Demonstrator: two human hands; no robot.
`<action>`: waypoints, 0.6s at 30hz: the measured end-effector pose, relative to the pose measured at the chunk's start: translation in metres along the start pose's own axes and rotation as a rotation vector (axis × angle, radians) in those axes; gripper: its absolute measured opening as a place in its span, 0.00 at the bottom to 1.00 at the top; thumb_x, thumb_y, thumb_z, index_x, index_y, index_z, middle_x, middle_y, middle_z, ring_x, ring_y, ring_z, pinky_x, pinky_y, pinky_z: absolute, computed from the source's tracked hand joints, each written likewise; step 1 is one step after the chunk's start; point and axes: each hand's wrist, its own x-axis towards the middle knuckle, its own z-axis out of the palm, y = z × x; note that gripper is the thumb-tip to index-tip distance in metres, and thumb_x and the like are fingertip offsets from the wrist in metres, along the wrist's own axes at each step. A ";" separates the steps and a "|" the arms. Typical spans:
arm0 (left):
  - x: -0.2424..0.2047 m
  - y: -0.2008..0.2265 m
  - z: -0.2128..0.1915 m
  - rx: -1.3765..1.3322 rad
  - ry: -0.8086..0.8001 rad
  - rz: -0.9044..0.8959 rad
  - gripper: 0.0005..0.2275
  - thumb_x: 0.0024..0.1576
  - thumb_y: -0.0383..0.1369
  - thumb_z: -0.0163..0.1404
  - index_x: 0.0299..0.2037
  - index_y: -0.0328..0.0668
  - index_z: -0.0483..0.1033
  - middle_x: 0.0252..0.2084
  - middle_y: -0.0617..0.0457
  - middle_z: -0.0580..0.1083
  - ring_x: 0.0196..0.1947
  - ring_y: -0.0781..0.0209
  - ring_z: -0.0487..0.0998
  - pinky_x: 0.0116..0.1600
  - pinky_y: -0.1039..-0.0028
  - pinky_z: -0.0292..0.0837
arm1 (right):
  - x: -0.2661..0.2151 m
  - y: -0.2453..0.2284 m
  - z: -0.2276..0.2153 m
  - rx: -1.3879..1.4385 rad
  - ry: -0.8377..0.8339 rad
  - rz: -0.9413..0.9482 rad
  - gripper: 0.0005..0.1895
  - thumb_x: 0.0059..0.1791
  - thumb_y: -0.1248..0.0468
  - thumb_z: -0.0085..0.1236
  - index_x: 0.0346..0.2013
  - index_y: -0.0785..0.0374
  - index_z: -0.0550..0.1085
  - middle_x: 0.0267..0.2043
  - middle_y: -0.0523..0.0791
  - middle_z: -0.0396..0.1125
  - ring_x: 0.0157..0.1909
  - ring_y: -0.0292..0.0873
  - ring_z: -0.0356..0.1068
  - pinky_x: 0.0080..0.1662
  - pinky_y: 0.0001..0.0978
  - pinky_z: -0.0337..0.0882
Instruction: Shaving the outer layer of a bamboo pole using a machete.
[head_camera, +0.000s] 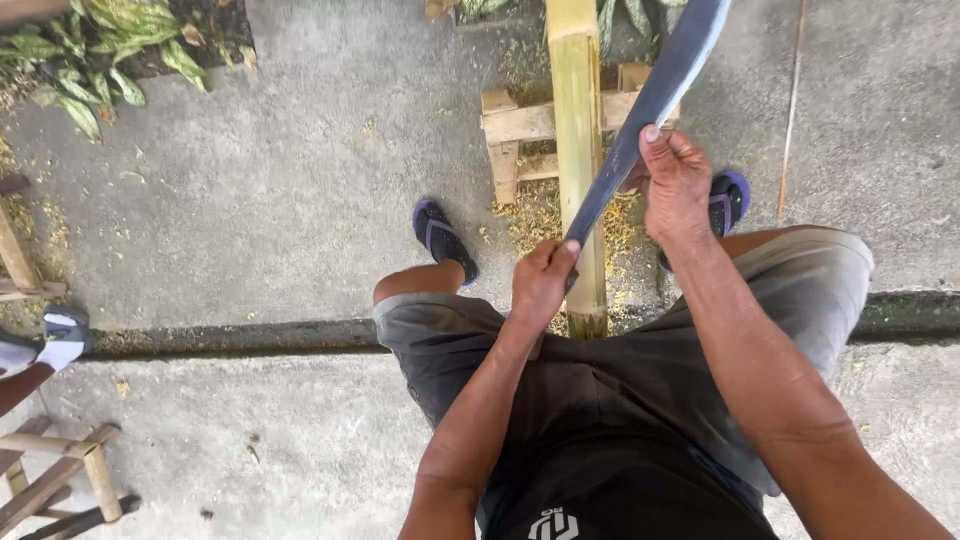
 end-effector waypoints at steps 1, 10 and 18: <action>0.008 0.002 -0.003 0.001 0.000 -0.013 0.16 0.61 0.47 0.51 0.39 0.40 0.76 0.22 0.52 0.74 0.22 0.61 0.76 0.29 0.66 0.71 | -0.002 -0.001 -0.004 0.001 0.002 0.012 0.10 0.54 0.57 0.67 0.36 0.60 0.78 0.36 0.44 0.76 0.35 0.36 0.74 0.41 0.34 0.79; 0.109 0.030 -0.057 0.555 0.129 0.311 0.21 0.63 0.53 0.46 0.30 0.44 0.78 0.19 0.53 0.71 0.16 0.60 0.72 0.22 0.63 0.69 | 0.064 -0.078 0.003 -1.875 -0.368 -0.942 0.36 0.46 0.41 0.71 0.63 0.55 0.74 0.61 0.50 0.65 0.65 0.56 0.65 0.69 0.54 0.58; 0.218 0.047 -0.094 0.878 0.008 0.356 0.23 0.68 0.53 0.41 0.29 0.47 0.74 0.21 0.56 0.68 0.17 0.61 0.65 0.25 0.65 0.64 | 0.174 -0.060 -0.022 -1.984 -0.508 -0.056 0.18 0.54 0.41 0.60 0.48 0.46 0.82 0.36 0.48 0.73 0.44 0.55 0.72 0.47 0.55 0.71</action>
